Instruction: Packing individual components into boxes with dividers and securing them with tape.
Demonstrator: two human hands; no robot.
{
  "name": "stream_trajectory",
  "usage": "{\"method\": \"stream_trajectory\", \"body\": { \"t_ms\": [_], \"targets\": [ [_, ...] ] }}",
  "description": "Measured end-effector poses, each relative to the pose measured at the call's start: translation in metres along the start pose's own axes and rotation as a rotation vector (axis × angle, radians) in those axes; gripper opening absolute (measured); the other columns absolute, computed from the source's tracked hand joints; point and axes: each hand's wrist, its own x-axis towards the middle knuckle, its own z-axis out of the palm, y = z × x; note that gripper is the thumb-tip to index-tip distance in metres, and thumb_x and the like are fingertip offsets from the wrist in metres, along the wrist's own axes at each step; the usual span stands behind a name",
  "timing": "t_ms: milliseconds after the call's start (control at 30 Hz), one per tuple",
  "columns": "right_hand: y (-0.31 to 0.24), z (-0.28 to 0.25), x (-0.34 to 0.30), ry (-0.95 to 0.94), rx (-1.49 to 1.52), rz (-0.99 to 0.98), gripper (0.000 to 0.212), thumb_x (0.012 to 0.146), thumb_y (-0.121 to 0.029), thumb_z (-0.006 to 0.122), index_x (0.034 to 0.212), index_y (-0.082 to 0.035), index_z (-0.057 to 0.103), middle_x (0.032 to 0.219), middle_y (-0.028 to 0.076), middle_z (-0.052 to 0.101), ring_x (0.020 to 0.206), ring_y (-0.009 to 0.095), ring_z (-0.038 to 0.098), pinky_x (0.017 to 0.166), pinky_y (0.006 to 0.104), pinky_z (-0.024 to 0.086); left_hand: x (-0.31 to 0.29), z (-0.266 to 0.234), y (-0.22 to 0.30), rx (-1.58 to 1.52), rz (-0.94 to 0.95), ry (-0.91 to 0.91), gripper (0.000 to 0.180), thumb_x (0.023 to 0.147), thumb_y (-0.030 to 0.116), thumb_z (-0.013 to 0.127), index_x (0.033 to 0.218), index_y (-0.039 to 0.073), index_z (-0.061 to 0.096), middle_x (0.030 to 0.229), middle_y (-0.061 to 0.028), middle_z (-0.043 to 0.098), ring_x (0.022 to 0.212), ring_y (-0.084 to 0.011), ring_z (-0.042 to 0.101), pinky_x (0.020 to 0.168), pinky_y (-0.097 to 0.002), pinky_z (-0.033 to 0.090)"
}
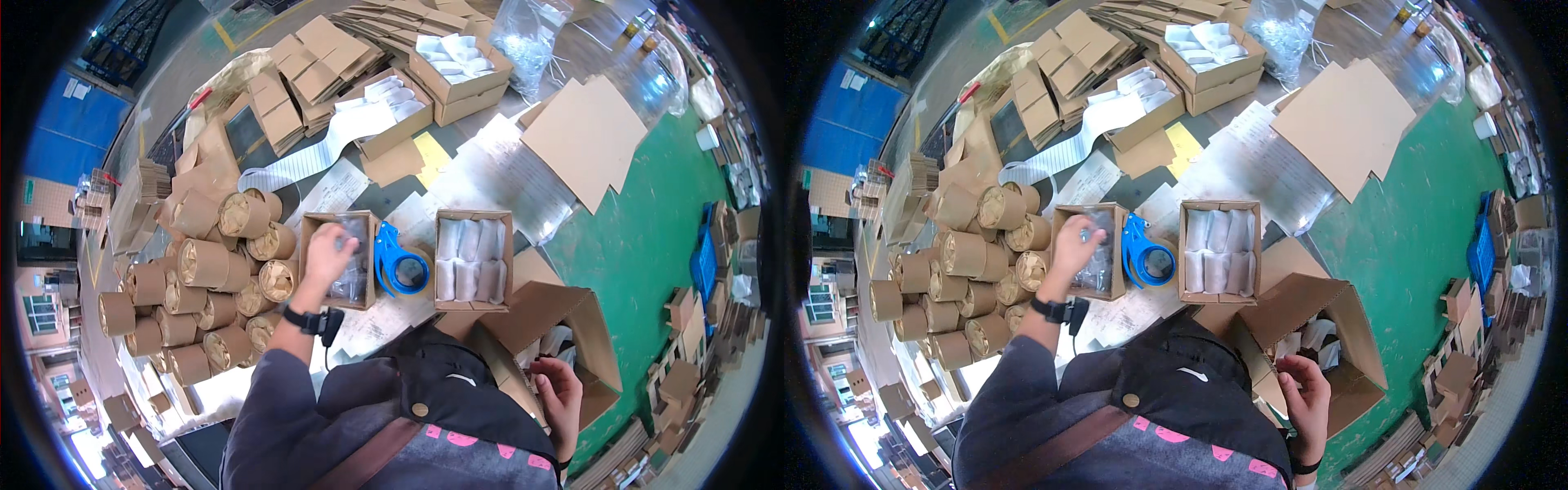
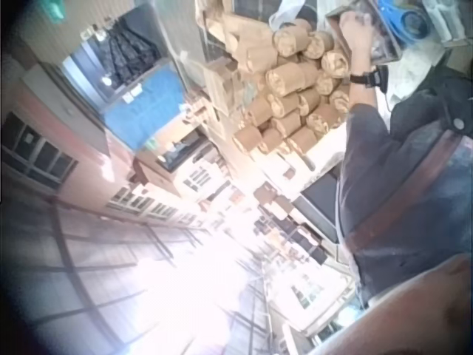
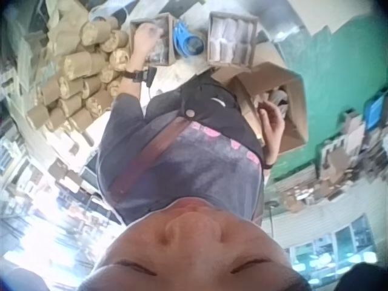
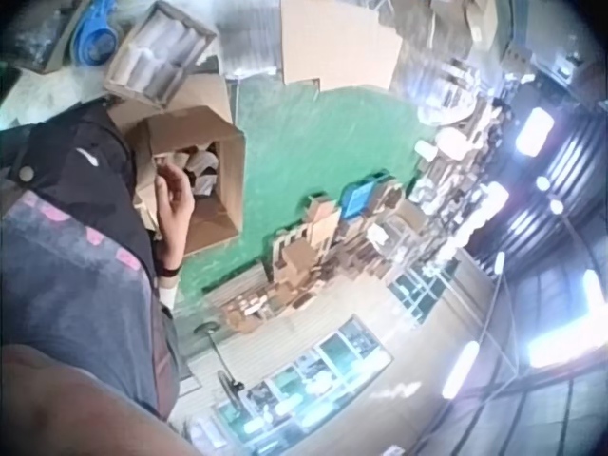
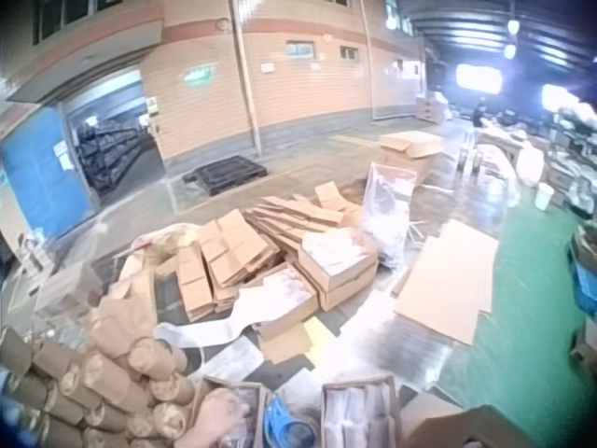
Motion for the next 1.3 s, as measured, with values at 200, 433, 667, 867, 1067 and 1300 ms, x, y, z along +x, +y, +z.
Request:
{"method": "stream_trajectory", "body": {
  "t_ms": [200,433,667,867,1067,1300],
  "targets": [
    [-0.003,-0.019,-0.013,0.065,0.151,-0.026,0.026,0.090,-0.007,0.062,0.113,0.001,0.057,0.104,0.011,0.066,0.099,0.017,0.061,0.089,0.0296,0.047,-0.011,-0.029,-0.036,-0.707,-0.240,0.179,0.021,0.085,0.020,0.071,0.091,0.003,0.060,0.080,-0.0037,0.062,0.070,-0.0113,0.055,0.064,-0.0267,0.045],
    [0.004,-0.164,-0.128,0.778,-0.168,-0.114,0.035,0.098,-0.025,0.051,0.122,-0.001,0.054,0.116,0.013,0.061,0.105,0.020,0.058,0.089,0.0339,0.047,-0.005,-0.059,-0.015,-1.262,-0.323,0.244,0.024,0.096,0.009,0.047,0.119,0.001,0.048,0.106,-0.0167,0.063,0.104,-0.0266,0.062,0.089,-0.0375,0.051],
    [0.050,-0.224,-0.409,1.401,-1.375,0.693,0.039,0.083,-0.031,0.067,0.101,0.003,0.067,0.093,0.020,0.069,0.080,0.030,0.067,0.072,0.0404,0.055,0.010,-0.083,0.039,-1.860,-0.477,-0.134,0.026,0.095,0.027,0.051,0.104,0.003,0.056,0.102,-0.0091,0.063,0.119,-0.0346,0.052,0.090,-0.0600,0.048],
    [0.144,-0.215,-0.407,1.572,-0.765,0.734,0.035,0.086,-0.025,0.060,0.108,0.002,0.061,0.099,0.019,0.065,0.086,0.026,0.062,0.078,0.0389,0.050,0.019,-0.074,0.137,-1.738,-0.331,-0.538,0.035,0.097,0.020,0.051,0.128,0.004,0.046,0.108,-0.0092,0.059,0.101,-0.0197,0.062,0.070,-0.0396,0.060],
    [0.070,-0.054,-0.077,0.491,0.328,-0.037,0.037,0.098,-0.029,0.053,0.120,0.000,0.056,0.102,0.011,0.066,0.084,0.017,0.067,0.072,0.0281,0.054,-0.042,0.009,0.296,-1.357,-0.188,-1.364,0.027,0.087,0.013,0.067,0.110,0.000,0.060,0.090,-0.0056,0.064,0.085,-0.0171,0.065,0.069,-0.0359,0.057],
    [0.102,-0.082,-0.028,0.360,0.535,0.083,0.012,0.086,-0.005,0.068,0.094,0.001,0.062,0.074,0.004,0.065,0.060,0.007,0.059,0.049,0.0172,0.043,-0.117,0.086,0.391,-1.221,-0.201,-1.375,0.022,0.080,0.010,0.077,0.093,0.005,0.061,0.087,-0.0013,0.064,0.079,-0.0115,0.061,0.074,-0.0272,0.051]
  ]
}}
